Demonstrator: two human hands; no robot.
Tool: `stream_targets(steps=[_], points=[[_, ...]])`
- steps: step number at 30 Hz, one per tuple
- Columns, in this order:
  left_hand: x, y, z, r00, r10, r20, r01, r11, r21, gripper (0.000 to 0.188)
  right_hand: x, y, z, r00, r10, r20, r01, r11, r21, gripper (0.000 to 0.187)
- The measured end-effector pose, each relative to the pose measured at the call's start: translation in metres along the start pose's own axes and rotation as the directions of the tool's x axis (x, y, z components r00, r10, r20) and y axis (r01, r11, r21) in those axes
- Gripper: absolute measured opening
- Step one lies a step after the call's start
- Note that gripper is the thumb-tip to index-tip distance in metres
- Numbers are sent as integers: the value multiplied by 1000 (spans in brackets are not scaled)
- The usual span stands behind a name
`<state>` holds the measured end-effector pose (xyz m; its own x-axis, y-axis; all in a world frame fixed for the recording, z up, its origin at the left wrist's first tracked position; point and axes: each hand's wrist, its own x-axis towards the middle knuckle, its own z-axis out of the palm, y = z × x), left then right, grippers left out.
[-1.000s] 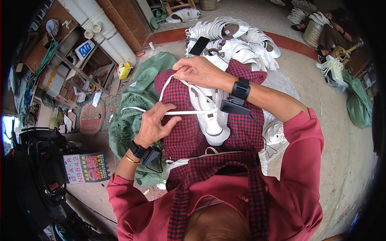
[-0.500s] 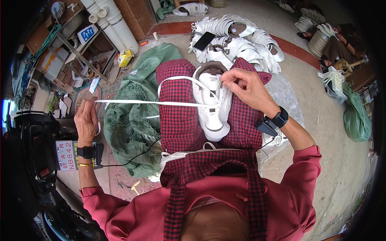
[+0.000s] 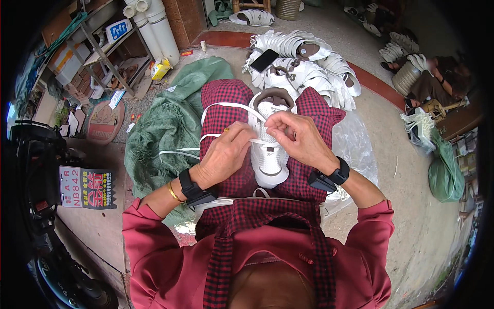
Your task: The person is lacing a white sneaker while sitting in a shoe assembly area.
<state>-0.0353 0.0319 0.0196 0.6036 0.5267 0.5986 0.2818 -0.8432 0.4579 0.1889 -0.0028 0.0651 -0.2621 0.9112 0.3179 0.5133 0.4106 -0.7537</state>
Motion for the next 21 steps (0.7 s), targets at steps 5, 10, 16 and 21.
stream_targets(steps=[5, 10, 16, 21], points=[[-23, -21, -46, 993, 84, 84, -107, 944, 313, 36, 1, 11, 11, 998, -55, 45, 55, 998, -4, 13], [-67, -38, -136, 987, -88, -131, 145, 835, 531, 29, 5, 17, 6, 999, -21, 36, 19, 997, 69, 14], [-140, -41, -231, 928, -45, -370, 338, 520, 784, 25, 6, 17, 7, 998, -19, 55, 17, 999, 33, 14], [-211, -45, -297, 879, -43, -474, 465, 293, 835, 30, 4, 16, 10, 996, -82, 41, 83, 996, -35, 15]])
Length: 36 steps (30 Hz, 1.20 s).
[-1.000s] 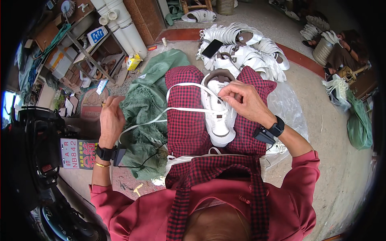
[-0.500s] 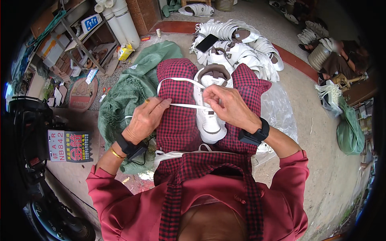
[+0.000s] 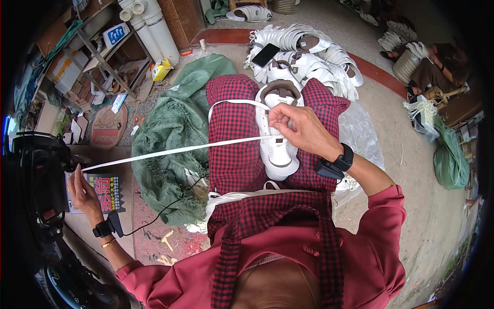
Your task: The person is lacing a white sneaker while sitting in a shoe assembly area.
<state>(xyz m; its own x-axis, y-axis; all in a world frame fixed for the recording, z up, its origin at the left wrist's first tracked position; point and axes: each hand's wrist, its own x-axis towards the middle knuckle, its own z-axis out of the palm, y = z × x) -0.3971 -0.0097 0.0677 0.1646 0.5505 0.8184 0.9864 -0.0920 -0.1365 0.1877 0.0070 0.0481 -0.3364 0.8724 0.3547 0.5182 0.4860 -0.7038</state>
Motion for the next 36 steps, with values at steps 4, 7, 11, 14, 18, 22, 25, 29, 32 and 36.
stream_targets(steps=[4, 7, 11, 14, 18, 22, 25, 29, 32, 36], points=[[-10, -44, -20, 989, -106, -99, 118, 985, 127, 30, 0, 3, 1, 1000, -23, 4, 23, 999, -47, 17], [-7, -55, -37, 947, -87, -309, 167, 956, 243, 26, 0, 2, -2, 998, 40, 46, -38, 998, -42, 19], [4, 11, -3, 740, -386, -551, 196, 907, -371, 23, 5, -2, -1, 995, 77, 66, -72, 994, -78, 22], [34, 148, 16, 838, -538, -86, 295, 580, -759, 25, 5, 1, -2, 995, 47, 92, -42, 998, -55, 27], [34, 302, 45, 895, -49, 442, 440, -53, -896, 18, 1, 2, -1, 996, 57, 62, -53, 997, -62, 31], [10, 371, 62, 836, 117, 535, 546, -255, -798, 16, 3, 0, 5, 998, 42, 55, -40, 999, -32, 31], [4, 384, 65, 800, 131, 586, 596, -288, -750, 14, 1, 1, 5, 999, 37, 28, -37, 999, -17, 30], [1, 387, 70, 853, 60, 518, 518, -214, -828, 14, 0, 7, 5, 1000, 26, 9, -26, 1000, 0, 29], [0, 388, 72, 835, 84, 543, 550, -160, -820, 14, 0, 9, 6, 1000, 22, -14, -22, 1000, -7, 29], [7, 381, 71, 781, 168, 602, 624, -168, -763, 9, 0, 10, 7, 1000, 15, -7, -15, 1000, -17, 29]])
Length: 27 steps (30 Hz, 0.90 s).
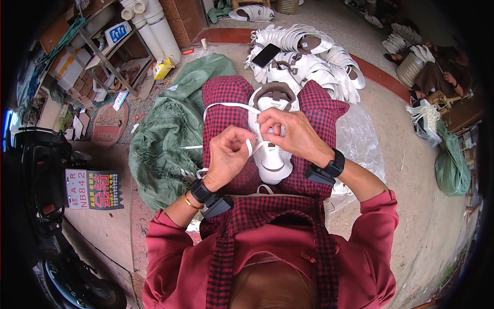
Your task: The person is lacing a white sneaker while sitting in a shoe assembly area.
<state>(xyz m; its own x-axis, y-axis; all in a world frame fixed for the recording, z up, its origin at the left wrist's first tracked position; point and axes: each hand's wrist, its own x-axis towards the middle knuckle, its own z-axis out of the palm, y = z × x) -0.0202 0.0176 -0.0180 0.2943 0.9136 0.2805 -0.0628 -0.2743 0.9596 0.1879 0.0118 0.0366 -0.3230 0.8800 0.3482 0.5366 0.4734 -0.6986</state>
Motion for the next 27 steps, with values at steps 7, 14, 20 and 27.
stream_targets(steps=[7, 14, 20, 27], points=[[5, 4, 2, 998, 55, 40, -59, 991, 122, 12, -1, -1, 1, 1000, 14, 11, -14, 999, 42, 33], [35, 47, -22, 876, 78, 476, -295, 868, 400, 36, -2, -5, -3, 999, 37, 9, -37, 999, 34, 53], [74, 50, -32, 672, 194, 715, -573, 748, 335, 19, 1, -14, -1, 997, 51, 50, -50, 998, -34, 56], [77, 39, -33, 667, 137, 732, -579, 714, 393, 14, 7, -15, 2, 993, 75, 93, -60, 985, -162, 51]])
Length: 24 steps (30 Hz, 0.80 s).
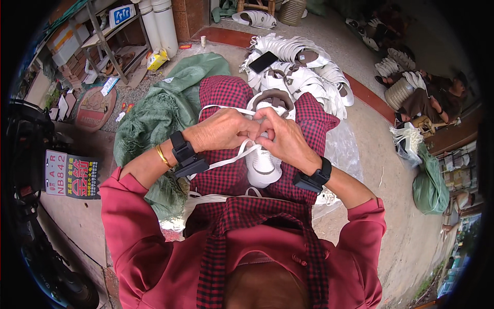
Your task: The person is lacing a white sneaker while sitting in a shoe assembly area.
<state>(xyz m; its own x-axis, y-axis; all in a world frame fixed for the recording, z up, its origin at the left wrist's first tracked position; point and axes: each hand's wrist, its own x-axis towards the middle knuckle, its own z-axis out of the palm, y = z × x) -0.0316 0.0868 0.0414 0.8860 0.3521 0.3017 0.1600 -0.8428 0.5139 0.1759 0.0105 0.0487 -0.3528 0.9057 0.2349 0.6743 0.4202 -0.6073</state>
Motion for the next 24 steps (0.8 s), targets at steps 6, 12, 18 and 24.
stream_targets(steps=[6, 12, 18, 24], points=[[-6, 2, 0, 998, -66, 4, 67, 996, -55, 14, -1, -3, 7, 974, -211, -80, 195, 966, -171, 35], [-9, 0, 6, 997, -14, -79, 10, 999, -48, 10, -17, -11, -37, 978, -210, 17, 207, 939, -274, 16], [-13, 6, 7, 995, 4, -103, -5, 1000, -14, 20, -75, 82, -183, 901, 69, -429, -301, 811, -502, 13], [-15, 20, -2, 990, -139, -19, 137, 985, -102, 34, -157, 196, -198, 815, 230, -532, -505, 733, -456, 19]])
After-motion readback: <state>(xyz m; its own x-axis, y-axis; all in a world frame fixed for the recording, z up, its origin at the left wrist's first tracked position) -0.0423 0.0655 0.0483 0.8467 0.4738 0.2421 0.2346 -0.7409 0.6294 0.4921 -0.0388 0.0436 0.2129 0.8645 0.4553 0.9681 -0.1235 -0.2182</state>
